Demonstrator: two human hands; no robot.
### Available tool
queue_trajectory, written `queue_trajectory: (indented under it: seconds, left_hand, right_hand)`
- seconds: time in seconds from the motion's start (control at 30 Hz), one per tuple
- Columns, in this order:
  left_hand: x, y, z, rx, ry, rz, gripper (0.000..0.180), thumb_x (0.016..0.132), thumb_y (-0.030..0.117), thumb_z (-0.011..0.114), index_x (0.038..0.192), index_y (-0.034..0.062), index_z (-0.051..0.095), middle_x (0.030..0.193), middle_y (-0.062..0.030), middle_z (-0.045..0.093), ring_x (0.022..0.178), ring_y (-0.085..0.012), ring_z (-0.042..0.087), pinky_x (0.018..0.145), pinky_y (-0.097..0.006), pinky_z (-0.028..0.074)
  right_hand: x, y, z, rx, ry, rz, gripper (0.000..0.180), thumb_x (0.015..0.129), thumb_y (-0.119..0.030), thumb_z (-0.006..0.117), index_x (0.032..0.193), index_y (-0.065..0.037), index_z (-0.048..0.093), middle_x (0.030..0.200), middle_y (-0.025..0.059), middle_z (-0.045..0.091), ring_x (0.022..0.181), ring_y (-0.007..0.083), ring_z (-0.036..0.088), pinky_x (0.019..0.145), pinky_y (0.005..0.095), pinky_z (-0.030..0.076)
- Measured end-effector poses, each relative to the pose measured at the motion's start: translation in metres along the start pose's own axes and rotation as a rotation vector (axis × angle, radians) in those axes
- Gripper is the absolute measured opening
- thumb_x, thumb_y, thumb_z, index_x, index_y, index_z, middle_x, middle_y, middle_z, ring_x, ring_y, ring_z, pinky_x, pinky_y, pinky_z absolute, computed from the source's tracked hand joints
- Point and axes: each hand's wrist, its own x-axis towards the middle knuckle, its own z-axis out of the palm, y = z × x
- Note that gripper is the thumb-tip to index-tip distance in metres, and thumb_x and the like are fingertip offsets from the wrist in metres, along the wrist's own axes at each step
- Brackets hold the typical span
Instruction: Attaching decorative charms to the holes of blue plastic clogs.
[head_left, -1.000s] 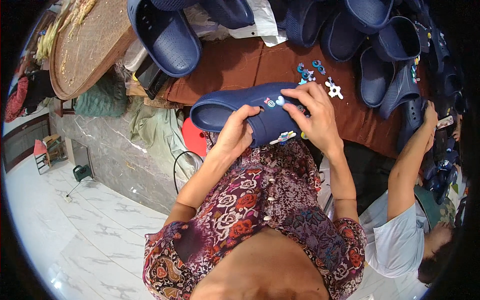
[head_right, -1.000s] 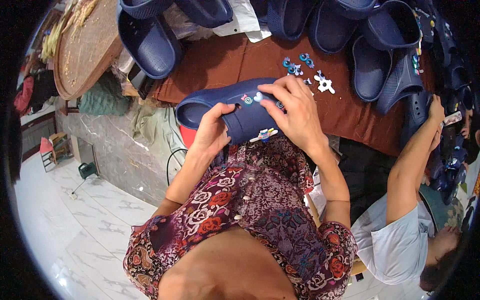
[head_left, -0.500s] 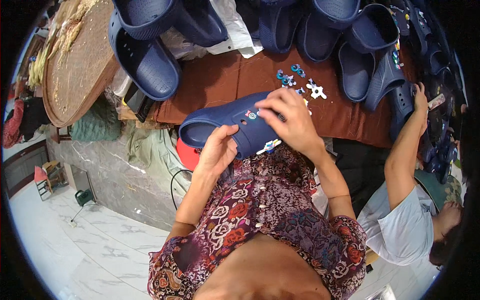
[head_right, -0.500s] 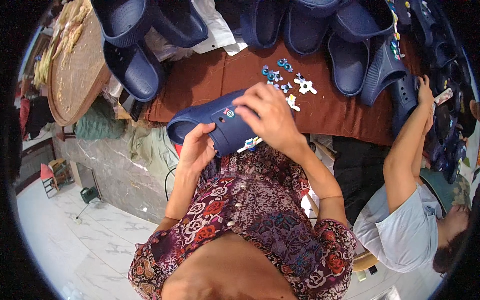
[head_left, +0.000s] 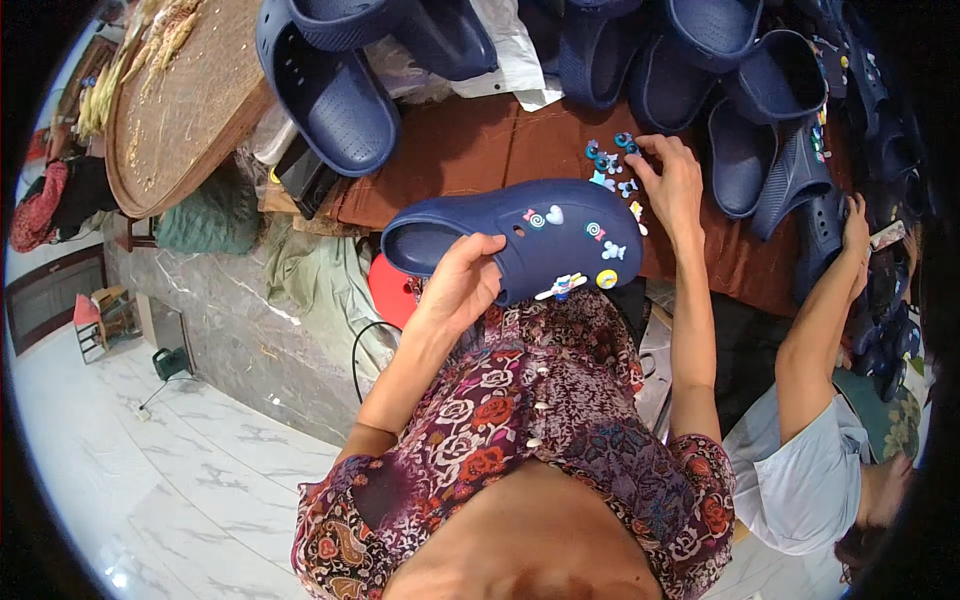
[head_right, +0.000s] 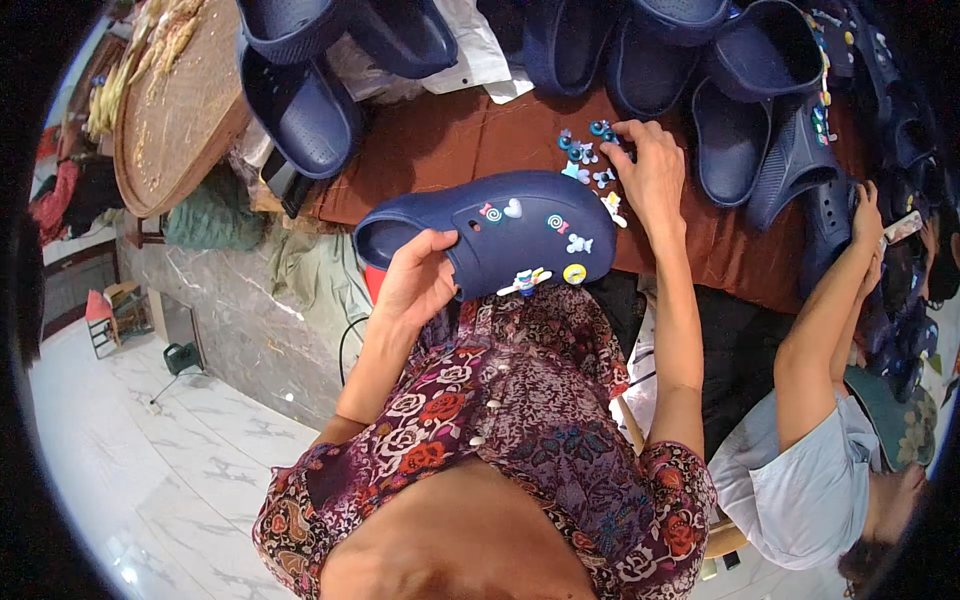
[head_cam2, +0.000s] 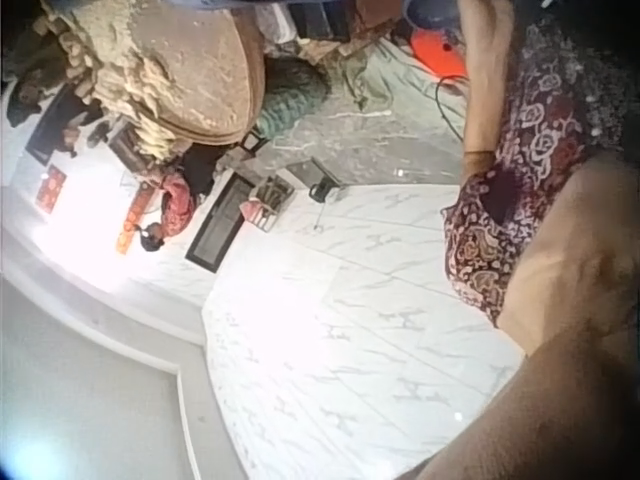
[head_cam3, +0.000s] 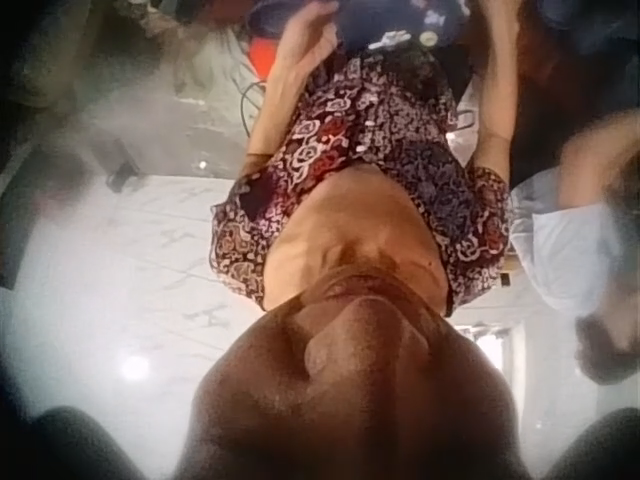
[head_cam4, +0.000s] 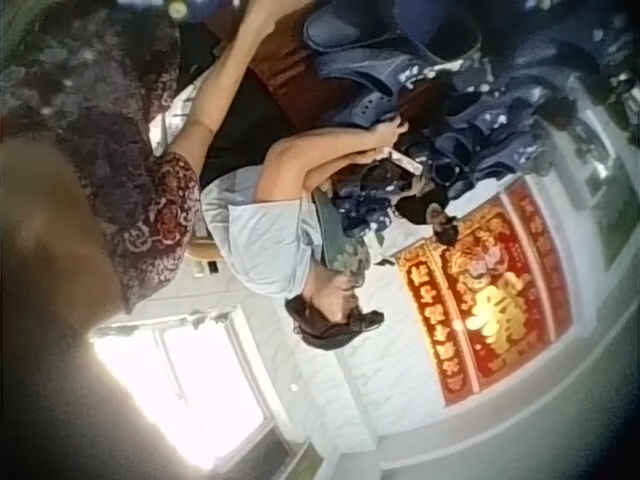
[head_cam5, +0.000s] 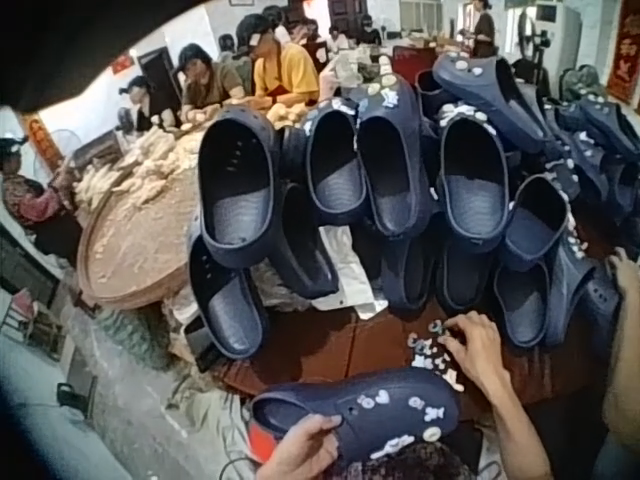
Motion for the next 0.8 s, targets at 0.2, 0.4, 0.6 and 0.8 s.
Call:
queue_trajectory:
  seconds: [0.2,0.4,0.6,0.8]
  left_hand:
    - [-0.002,0.001,-0.001,-0.001,0.017,0.004,0.022,0.090,0.004,0.050,0.106,-0.0103,0.056,0.114,-0.0180,0.062,0.104,-0.0263,0.063,0.097,-0.040,0.049]
    - [0.003,0.002,0.004,-0.020,0.036,0.014,0.018,0.090,0.003,0.051,0.102,-0.0082,0.058,0.111,-0.0169,0.063,0.102,-0.0256,0.063,0.095,-0.040,0.050]
    - [0.003,0.004,0.007,-0.001,0.063,0.024,0.020,0.090,0.004,0.050,0.103,-0.0090,0.058,0.110,-0.0168,0.063,0.103,-0.0252,0.063,0.095,-0.039,0.051]
    - [0.003,0.003,0.017,0.012,0.072,0.034,0.021,0.090,0.005,0.051,0.104,-0.0096,0.058,0.109,-0.0164,0.063,0.100,-0.0238,0.063,0.093,-0.038,0.051]
  right_hand:
    - [0.004,0.006,0.005,0.006,-0.084,0.035,0.020,0.080,-0.022,0.072,0.094,-0.009,0.068,0.086,0.0081,0.064,0.082,0.0270,0.061,0.071,0.0403,0.044]
    - [-0.002,-0.009,-0.008,0.021,0.012,0.029,0.017,0.083,-0.018,0.069,0.096,-0.007,0.067,0.084,0.0093,0.065,0.080,0.0260,0.062,0.073,0.0398,0.046]
    - [-0.016,-0.084,-0.046,0.507,-0.090,0.220,0.014,0.086,-0.011,0.067,0.097,-0.002,0.064,0.084,0.0085,0.067,0.074,0.0138,0.064,0.069,0.0284,0.050]
    - [-0.037,-0.134,-0.029,0.722,-0.246,0.039,0.017,0.084,-0.012,0.069,0.096,-0.002,0.063,0.079,0.0099,0.064,0.073,0.0188,0.064,0.067,0.0298,0.050]
